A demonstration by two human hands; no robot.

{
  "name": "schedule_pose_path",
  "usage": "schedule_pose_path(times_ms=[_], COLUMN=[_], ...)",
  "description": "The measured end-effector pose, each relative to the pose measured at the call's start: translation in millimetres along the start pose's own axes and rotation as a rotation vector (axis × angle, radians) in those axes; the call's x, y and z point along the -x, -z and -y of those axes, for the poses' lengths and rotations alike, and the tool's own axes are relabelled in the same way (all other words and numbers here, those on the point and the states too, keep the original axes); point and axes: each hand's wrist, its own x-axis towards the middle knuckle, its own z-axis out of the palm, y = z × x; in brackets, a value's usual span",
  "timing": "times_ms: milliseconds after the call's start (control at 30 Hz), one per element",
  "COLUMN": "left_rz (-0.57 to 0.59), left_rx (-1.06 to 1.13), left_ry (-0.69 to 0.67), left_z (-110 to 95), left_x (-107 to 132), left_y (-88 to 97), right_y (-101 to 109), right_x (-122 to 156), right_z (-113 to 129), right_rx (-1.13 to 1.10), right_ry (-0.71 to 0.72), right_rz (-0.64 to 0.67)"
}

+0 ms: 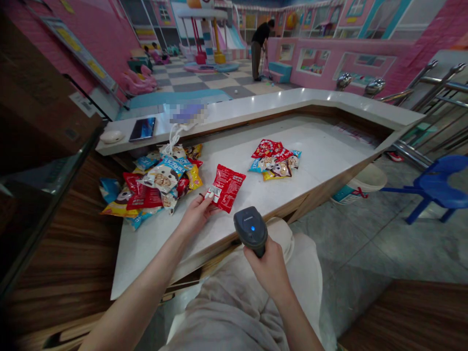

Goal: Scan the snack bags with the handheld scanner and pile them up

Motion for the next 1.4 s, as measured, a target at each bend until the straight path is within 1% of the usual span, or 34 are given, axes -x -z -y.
schedule_pose_path(times_ms=[67, 167, 333, 500, 800, 933, 1100, 1200, 1300, 1367, 1400], left_rz=[0.020, 0.037, 0.043, 0.061, 0.079, 0.103, 0.071, 0.043, 0.043, 0.086, 0.118], left_rx=[0.085, 0.147, 0.191, 0.172, 0.180, 0.191, 0.198, 0.183, 0.125, 0.015, -0.081], left_ry=[0.025, 0.067, 0.093, 0.076, 0.062, 0.052, 0.074, 0.075, 0.058, -0.022, -0.098], left_z=[6.4, 11.7, 10.8, 9.6, 13.7, 13.9, 11.7, 12.0, 11.3, 8.9, 7.6], left_x=[-0.9, -2.0, -2.3, -0.7, -3.0, -3.6, -1.5, -1.7, -8.8, -19.6, -26.7], left_y=[-1.5, -2.1, -3.8, -5.7, -5.4, -5.2, -5.1, -4.1, -7.7, -16.1, -22.2], right_y=[-3.4, -9.2, -17.9, -22.8, -21.1, -20.0, -18.7, -14.9, -8.6, -3.9, -1.5], right_x=[0.2, -1.2, -10.1, -16.1, -14.5, -14.4, -13.6, -10.7, -6.6, -4.2, -3.1], right_z=[1.1, 4.6, 16.1, 26.2, 27.1, 26.8, 26.6, 23.6, 16.8, 11.5, 9.3], right_rx=[-0.016, -0.029, -0.021, -0.014, 0.011, 0.004, -0.012, -0.012, -0.019, -0.022, -0.018], right_ry=[-0.012, -0.024, 0.020, 0.069, 0.065, 0.063, 0.045, 0.029, 0.009, 0.003, 0.001], right_rz=[0.012, 0.033, 0.039, 0.028, 0.049, 0.048, 0.034, 0.032, 0.030, 0.013, 0.004])
